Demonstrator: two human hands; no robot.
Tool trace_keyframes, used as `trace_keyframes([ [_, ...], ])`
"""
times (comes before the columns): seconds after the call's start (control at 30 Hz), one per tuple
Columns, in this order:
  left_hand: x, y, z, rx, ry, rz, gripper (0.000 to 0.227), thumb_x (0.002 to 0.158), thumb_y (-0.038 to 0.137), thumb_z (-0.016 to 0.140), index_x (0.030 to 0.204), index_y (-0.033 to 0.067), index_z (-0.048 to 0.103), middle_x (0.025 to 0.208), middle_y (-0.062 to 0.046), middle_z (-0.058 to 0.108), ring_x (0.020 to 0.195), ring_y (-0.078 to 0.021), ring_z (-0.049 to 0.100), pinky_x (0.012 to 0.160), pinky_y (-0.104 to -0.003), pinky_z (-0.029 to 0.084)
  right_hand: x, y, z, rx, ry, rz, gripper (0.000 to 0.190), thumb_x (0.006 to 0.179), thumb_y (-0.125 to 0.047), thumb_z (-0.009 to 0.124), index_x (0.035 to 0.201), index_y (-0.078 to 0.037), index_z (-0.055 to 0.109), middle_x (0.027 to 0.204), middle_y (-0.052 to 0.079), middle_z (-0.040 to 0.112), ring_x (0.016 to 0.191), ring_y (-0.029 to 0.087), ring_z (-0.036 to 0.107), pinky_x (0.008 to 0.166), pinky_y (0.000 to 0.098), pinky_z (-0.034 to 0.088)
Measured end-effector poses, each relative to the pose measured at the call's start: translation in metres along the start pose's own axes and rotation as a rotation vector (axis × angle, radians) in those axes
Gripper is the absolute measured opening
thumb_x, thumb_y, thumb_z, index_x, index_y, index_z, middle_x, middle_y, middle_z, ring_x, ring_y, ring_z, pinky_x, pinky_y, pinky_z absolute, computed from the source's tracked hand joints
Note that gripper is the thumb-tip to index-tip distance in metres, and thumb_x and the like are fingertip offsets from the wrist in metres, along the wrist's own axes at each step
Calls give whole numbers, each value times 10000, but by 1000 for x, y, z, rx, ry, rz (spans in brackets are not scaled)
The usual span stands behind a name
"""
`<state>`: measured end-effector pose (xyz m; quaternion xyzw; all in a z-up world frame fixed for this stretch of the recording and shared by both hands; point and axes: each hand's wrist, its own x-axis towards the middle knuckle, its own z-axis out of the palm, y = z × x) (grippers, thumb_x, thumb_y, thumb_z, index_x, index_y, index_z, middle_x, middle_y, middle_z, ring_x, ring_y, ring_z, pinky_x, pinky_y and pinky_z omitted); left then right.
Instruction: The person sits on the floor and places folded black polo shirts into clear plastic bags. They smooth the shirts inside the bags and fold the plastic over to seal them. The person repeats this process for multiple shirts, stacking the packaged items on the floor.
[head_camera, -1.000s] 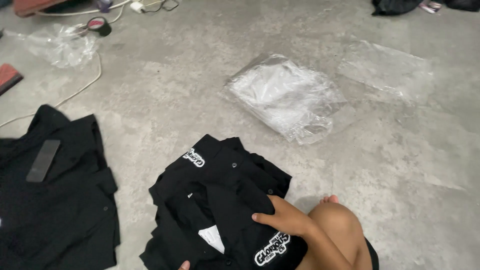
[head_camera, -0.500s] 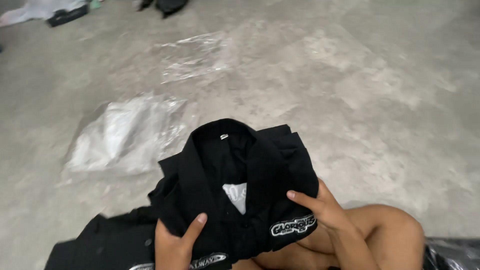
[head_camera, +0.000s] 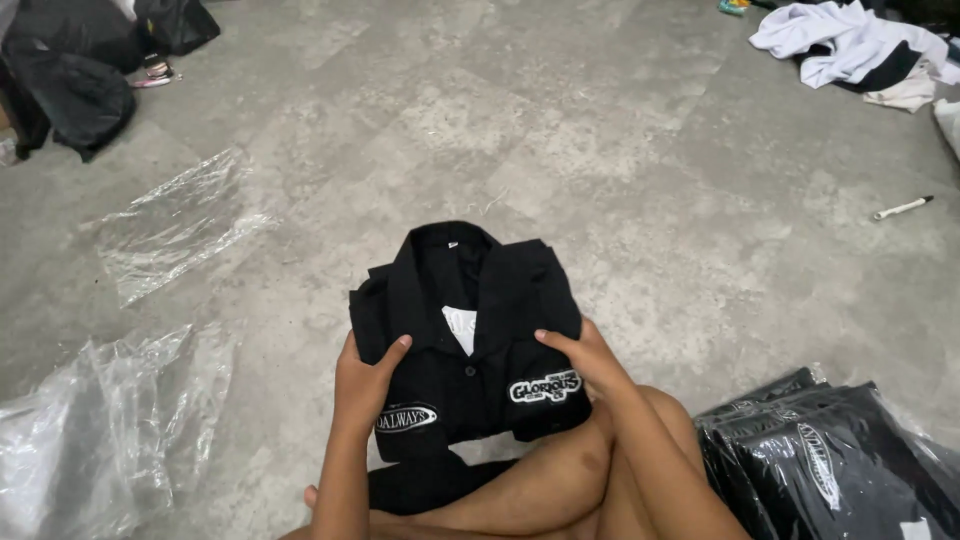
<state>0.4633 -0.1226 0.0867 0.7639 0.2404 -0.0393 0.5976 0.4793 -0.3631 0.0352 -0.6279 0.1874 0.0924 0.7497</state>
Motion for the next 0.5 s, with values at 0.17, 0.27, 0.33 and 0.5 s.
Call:
trace_keyframes([
  [0.17,67,-169,3,377,-33,-261,568,779,456,558,1241,141,458,1199,-102,572,1054,-252,572,878,-359,444,72,122,-26,-768,-88,264,570,727,-349,626,1214,-90,481,1076,95,628,942,221,612,774,300,485],
  [0.27,71,-184,10,487,-102,-430,526,803,501,495,1173,128,518,1195,-117,580,1097,-277,552,910,-369,420,64,121,-18,-1066,-153,296,639,746,-417,580,1273,-116,378,1132,81,584,993,239,583,796,324,472],
  [0.33,71,-175,14,449,-84,-396,496,797,484,503,1119,116,582,1163,-99,607,1079,-262,564,912,-351,415,68,122,-18,-1032,-158,298,652,750,-418,585,1285,-114,370,1162,84,574,1019,238,577,828,312,467],
  [0.5,68,-181,19,576,-192,-332,559,817,439,501,1281,132,438,1155,-100,610,1046,-269,588,863,-366,469,69,125,-22,-1025,-209,255,664,799,-360,560,1355,-108,300,1080,77,599,924,208,593,759,288,485],
])
